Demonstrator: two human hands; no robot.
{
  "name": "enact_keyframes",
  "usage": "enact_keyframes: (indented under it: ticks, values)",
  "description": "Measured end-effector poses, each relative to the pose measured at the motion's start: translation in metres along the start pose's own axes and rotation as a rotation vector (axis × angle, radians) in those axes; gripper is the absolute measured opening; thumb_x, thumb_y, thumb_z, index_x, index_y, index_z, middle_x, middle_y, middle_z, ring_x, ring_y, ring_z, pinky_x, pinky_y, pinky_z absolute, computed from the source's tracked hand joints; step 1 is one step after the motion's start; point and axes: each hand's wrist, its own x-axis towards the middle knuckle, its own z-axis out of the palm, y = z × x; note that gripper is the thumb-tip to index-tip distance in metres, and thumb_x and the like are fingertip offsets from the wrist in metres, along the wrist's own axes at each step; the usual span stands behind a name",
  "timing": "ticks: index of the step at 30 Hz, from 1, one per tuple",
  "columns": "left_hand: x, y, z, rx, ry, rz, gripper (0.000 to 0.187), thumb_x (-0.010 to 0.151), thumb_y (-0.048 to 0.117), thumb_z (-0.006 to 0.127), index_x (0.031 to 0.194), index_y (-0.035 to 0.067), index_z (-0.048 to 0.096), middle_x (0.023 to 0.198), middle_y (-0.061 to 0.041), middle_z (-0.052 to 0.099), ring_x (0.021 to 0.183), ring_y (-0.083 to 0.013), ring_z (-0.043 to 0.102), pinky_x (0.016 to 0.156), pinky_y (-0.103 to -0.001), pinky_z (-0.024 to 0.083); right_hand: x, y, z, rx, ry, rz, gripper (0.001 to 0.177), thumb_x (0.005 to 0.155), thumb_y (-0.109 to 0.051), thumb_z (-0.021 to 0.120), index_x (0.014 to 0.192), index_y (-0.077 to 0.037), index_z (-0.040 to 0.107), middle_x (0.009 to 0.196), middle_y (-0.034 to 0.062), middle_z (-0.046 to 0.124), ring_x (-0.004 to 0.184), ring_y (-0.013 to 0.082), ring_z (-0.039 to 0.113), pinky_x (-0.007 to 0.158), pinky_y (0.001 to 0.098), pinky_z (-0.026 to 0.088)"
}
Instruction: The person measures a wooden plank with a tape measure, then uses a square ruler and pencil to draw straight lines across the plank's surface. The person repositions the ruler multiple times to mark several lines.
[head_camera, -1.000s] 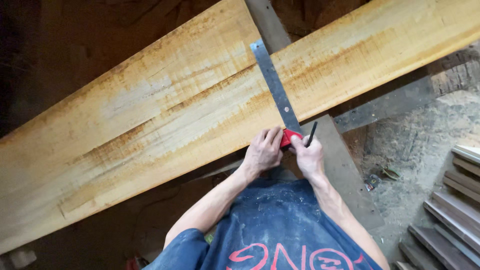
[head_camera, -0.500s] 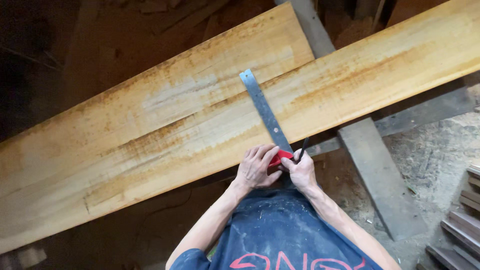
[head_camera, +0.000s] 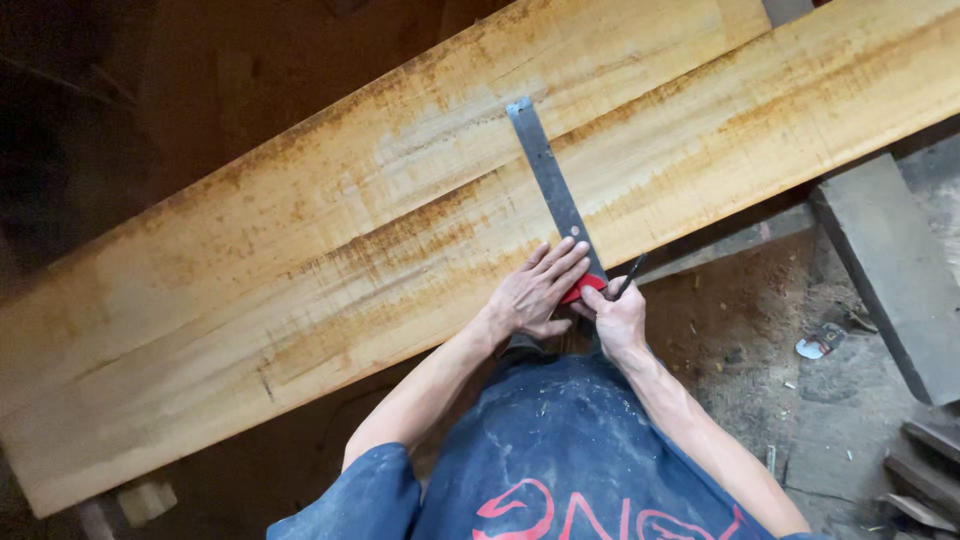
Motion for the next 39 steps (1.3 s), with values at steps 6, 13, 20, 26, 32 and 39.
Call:
enact_keyframes:
  ticks: [6, 13, 20, 26, 32, 39]
  values:
    - [0.02, 0.003, 0.012, 0.0, -0.006, 0.031, 0.102, 0.067, 0.043, 0.072, 0.155, 0.003, 0.037, 0.168, -0.016, 0.028, 0.158, -0.0301, 0.021, 0.129, -0.05, 0.015, 0.01, -0.004, -0.02, 0.004, 0.141, -0.101, 0.03, 0.093, 0.002, 0.069, 0.083, -0.01, 0.043, 0.084, 0.0038, 0.056, 0.068, 0.0166, 0.064, 0.062, 0.0345, 0.063]
    - [0.075, 0.021, 0.022, -0.001, 0.004, 0.107, 0.103, 0.07, 0.05, 0.07, 0.155, 0.002, 0.038, 0.168, -0.016, 0.028, 0.158, -0.0307, 0.022, 0.128, -0.049, 0.016, 0.034, -0.02, -0.058, 0.105, 0.259, -0.182, 0.027, 0.093, 0.0, 0.069, 0.085, -0.011, 0.045, 0.085, 0.0032, 0.057, 0.071, 0.016, 0.064, 0.064, 0.0351, 0.062]
    - [0.156, 0.031, 0.034, 0.057, -0.02, 0.149, 0.103, 0.073, 0.05, 0.07, 0.157, 0.003, 0.035, 0.169, -0.015, 0.025, 0.159, -0.0307, 0.02, 0.13, -0.049, 0.016, 0.075, -0.054, -0.096, 0.151, 0.307, -0.222, 0.027, 0.094, -0.002, 0.069, 0.086, -0.011, 0.045, 0.086, 0.003, 0.058, 0.072, 0.0148, 0.064, 0.066, 0.0336, 0.062]
    - [0.207, 0.05, 0.037, 0.022, -0.061, 0.134, 0.106, 0.07, 0.053, 0.071, 0.156, 0.002, 0.036, 0.168, -0.016, 0.024, 0.158, -0.0318, 0.017, 0.127, -0.051, 0.016, 0.095, -0.079, -0.131, 0.12, 0.293, -0.257, 0.03, 0.095, -0.001, 0.07, 0.086, -0.011, 0.043, 0.085, 0.0032, 0.055, 0.071, 0.0146, 0.063, 0.064, 0.0337, 0.061]
    - [0.227, 0.066, 0.037, 0.051, -0.051, 0.14, 0.1, 0.072, 0.051, 0.072, 0.153, 0.002, 0.041, 0.168, -0.016, 0.027, 0.159, -0.0311, 0.019, 0.129, -0.052, 0.017, 0.097, -0.088, -0.15, 0.093, 0.292, -0.213, 0.027, 0.094, -0.001, 0.069, 0.086, -0.01, 0.045, 0.088, 0.0042, 0.058, 0.072, 0.0156, 0.065, 0.065, 0.0352, 0.063]
    - [0.241, 0.064, 0.042, 0.014, -0.023, 0.114, 0.097, 0.073, 0.047, 0.071, 0.153, -0.001, 0.042, 0.168, -0.017, 0.028, 0.159, -0.0304, 0.021, 0.13, -0.048, 0.019, 0.103, -0.101, -0.153, 0.161, 0.278, -0.179, 0.028, 0.093, 0.0, 0.069, 0.087, -0.008, 0.044, 0.09, 0.0065, 0.058, 0.075, 0.0172, 0.067, 0.069, 0.0391, 0.067]
